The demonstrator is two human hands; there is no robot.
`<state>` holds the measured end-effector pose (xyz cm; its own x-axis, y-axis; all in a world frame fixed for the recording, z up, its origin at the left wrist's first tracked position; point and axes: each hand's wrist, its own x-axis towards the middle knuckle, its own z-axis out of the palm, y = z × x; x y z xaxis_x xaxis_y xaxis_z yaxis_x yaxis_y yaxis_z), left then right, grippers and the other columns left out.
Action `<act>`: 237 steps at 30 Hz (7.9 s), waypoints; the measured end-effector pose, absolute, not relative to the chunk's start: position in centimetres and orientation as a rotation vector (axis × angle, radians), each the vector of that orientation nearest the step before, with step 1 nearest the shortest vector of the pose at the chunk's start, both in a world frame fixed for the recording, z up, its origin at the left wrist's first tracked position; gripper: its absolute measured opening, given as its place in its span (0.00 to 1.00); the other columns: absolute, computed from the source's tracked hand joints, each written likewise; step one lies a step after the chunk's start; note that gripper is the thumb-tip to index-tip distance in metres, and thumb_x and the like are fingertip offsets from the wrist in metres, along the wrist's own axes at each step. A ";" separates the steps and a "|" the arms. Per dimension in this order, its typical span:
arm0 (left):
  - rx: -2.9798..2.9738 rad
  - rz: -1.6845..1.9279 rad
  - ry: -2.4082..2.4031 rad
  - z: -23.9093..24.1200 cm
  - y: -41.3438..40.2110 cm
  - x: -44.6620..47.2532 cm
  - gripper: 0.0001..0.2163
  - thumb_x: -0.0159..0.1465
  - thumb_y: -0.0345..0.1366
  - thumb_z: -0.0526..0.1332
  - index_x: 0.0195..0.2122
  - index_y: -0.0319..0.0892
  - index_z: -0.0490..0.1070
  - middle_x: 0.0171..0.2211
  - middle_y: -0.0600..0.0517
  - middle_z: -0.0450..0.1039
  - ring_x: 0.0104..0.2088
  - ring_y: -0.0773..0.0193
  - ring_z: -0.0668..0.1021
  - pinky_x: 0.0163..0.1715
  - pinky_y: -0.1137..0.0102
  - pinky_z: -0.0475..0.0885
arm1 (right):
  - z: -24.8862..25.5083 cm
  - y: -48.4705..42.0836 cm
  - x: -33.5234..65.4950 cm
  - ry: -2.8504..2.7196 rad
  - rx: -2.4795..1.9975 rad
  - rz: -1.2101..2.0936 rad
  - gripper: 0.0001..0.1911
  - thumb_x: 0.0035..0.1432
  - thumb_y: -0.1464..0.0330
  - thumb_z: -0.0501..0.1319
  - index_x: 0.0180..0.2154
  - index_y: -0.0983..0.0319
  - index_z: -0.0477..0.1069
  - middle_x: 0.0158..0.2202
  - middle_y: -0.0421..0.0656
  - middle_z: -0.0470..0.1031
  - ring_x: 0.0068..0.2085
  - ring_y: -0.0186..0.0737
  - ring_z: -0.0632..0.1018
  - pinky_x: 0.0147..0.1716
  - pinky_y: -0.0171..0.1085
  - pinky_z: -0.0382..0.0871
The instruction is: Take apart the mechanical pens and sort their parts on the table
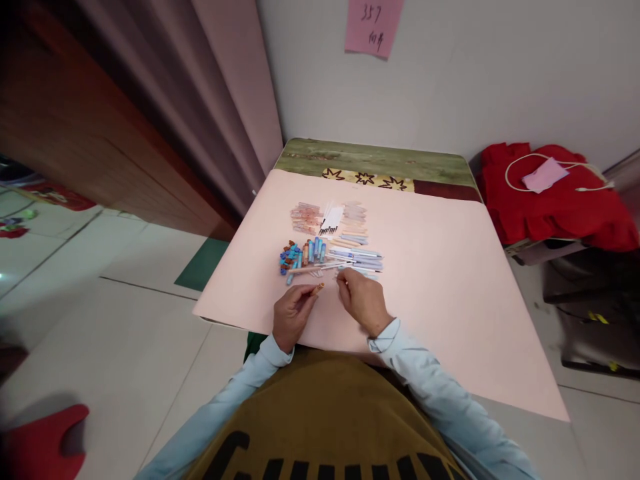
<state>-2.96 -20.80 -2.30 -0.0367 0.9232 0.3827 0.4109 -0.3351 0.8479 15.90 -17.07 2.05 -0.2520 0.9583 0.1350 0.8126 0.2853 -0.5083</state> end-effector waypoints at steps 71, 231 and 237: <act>1.782 1.282 1.477 -2.6 -20.9 -3.0 0.06 0.65 0.34 0.62 0.43 0.44 0.74 0.37 0.50 0.79 0.39 0.63 0.81 0.42 0.67 0.76 | 1.4 -18.5 17.8 -1.902 -1.457 0.309 0.12 0.66 0.63 0.58 0.46 0.59 0.76 0.37 0.42 0.78 0.28 0.33 0.74 0.32 0.33 0.66; 1.511 1.605 1.471 -3.1 -13.9 0.2 0.12 0.67 0.42 0.60 0.47 0.40 0.70 0.37 0.47 0.79 0.34 0.62 0.81 0.34 0.69 0.76 | 0.8 -13.8 22.9 -2.192 -1.838 0.217 0.11 0.66 0.68 0.55 0.37 0.59 0.77 0.38 0.43 0.77 0.38 0.37 0.75 0.32 0.33 0.59; 1.580 1.532 1.422 -3.5 -13.6 0.2 0.12 0.67 0.43 0.59 0.46 0.42 0.73 0.34 0.49 0.78 0.30 0.65 0.78 0.31 0.71 0.74 | 3.2 -12.5 22.2 -2.505 -1.886 0.129 0.13 0.66 0.69 0.54 0.35 0.61 0.77 0.37 0.46 0.78 0.37 0.39 0.77 0.31 0.35 0.58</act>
